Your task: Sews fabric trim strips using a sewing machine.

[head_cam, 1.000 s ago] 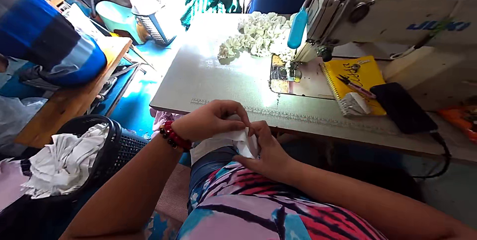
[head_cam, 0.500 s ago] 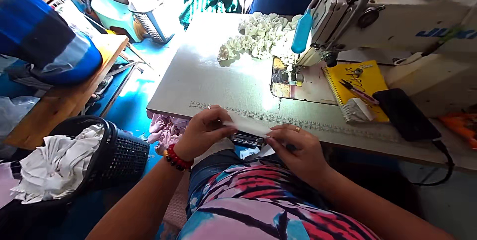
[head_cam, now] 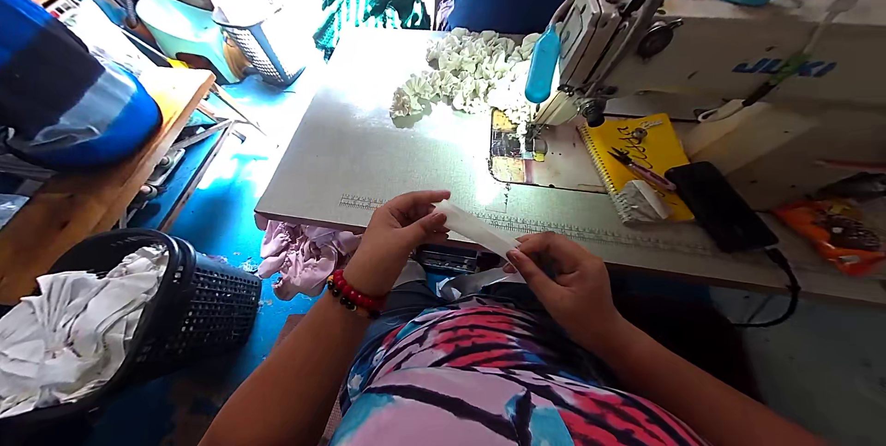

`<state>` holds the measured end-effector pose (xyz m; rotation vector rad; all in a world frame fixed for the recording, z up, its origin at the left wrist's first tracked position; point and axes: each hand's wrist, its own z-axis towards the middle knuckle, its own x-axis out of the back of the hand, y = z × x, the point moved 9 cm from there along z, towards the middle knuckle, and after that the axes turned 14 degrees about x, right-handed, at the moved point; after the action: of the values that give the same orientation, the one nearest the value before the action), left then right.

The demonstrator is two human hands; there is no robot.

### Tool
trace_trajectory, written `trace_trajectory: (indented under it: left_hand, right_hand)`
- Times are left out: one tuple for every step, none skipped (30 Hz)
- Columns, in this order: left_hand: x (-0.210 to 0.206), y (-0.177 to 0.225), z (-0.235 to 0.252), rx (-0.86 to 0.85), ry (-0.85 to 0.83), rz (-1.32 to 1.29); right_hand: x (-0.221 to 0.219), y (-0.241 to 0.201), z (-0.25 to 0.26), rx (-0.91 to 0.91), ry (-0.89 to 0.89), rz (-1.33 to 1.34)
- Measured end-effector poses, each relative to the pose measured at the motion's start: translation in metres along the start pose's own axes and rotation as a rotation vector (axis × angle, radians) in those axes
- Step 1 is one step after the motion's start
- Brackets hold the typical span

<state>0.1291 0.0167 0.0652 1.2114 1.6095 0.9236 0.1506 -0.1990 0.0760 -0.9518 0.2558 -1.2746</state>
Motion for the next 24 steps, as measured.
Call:
trace_trajectory:
  left_hand:
    - [0.0, -0.003, 0.0, 0.044, 0.012, -0.021]
    - [0.001, -0.004, 0.0, 0.06, 0.036, -0.026]
    - [0.002, -0.004, -0.001, 0.061, 0.057, -0.028]
    - [0.002, -0.004, -0.001, 0.055, 0.075, -0.031]
    - [0.002, -0.004, 0.0, 0.048, 0.094, -0.037]
    - [0.002, -0.003, 0.002, 0.044, 0.109, -0.038]
    - [0.001, -0.002, 0.004, 0.043, 0.119, -0.031]
    - [0.0, -0.001, 0.008, 0.041, 0.127, -0.017]
    - [-0.002, 0.001, 0.013, 0.038, 0.133, 0.011]
    - [-0.003, 0.003, 0.019, 0.033, 0.142, 0.048]
    - [-0.005, 0.004, 0.026, 0.028, 0.149, 0.087]
    - [-0.007, 0.004, 0.034, 0.028, 0.15, 0.125]
    - [-0.01, 0.004, 0.043, 0.026, 0.143, 0.169]
    - [-0.014, 0.005, 0.052, 0.022, 0.131, 0.227]
    - [-0.019, 0.005, 0.063, 0.014, 0.125, 0.29]
    - [-0.023, 0.005, 0.073, 0.01, 0.123, 0.359]
    - [-0.029, 0.004, 0.083, 0.01, 0.119, 0.427]
    - [-0.035, 0.003, 0.094, 0.011, 0.109, 0.498]
    - [-0.042, 0.003, 0.104, 0.007, 0.101, 0.574]
    - [-0.049, 0.003, 0.115, 0.002, 0.097, 0.651]
    - [-0.056, 0.004, 0.126, -0.008, 0.094, 0.726]
    - [-0.063, 0.005, 0.135, -0.029, 0.098, 0.792]
    - [-0.071, 0.007, 0.143, -0.057, 0.103, 0.854]
    - [-0.077, 0.008, 0.151, -0.075, 0.105, 0.91]
  right_hand:
    - [0.0, -0.001, -0.001, -0.003, -0.005, -0.013]
    - [-0.001, -0.003, -0.002, -0.003, -0.007, -0.03]
    - [-0.001, -0.005, -0.003, -0.002, -0.006, -0.046]
    - [0.0, -0.007, -0.003, -0.002, -0.002, -0.056]
    - [0.001, -0.008, -0.002, -0.005, 0.005, -0.061]
    - [0.001, -0.008, -0.002, -0.013, 0.016, -0.057]
    - [0.0, -0.008, -0.002, -0.023, 0.024, -0.047]
    - [0.0, -0.006, -0.002, -0.036, 0.025, -0.048]
    - [-0.001, -0.003, -0.003, -0.048, 0.022, -0.055]
    - [-0.003, 0.001, -0.004, -0.061, 0.012, -0.064]
    - [-0.004, 0.005, -0.004, -0.075, -0.002, -0.074]
    - [-0.006, 0.009, -0.005, -0.088, -0.023, -0.08]
    - [-0.007, 0.014, -0.005, -0.1, -0.047, -0.088]
    - [-0.007, 0.019, -0.006, -0.113, -0.071, -0.111]
    - [-0.007, 0.025, -0.006, -0.128, -0.094, -0.153]
    - [-0.006, 0.03, -0.006, -0.145, -0.116, -0.21]
    - [-0.005, 0.035, -0.006, -0.159, -0.133, -0.274]
    - [-0.003, 0.039, -0.005, -0.163, -0.148, -0.337]
    - [-0.002, 0.042, -0.003, -0.151, -0.159, -0.405]
    - [-0.001, 0.043, 0.0, -0.124, -0.166, -0.479]
    - [0.0, 0.043, 0.002, -0.087, -0.174, -0.564]
    - [0.001, 0.044, 0.005, -0.054, -0.191, -0.651]
    - [0.001, 0.048, 0.005, -0.035, -0.213, -0.721]
    - [0.002, 0.052, 0.005, -0.027, -0.224, -0.769]
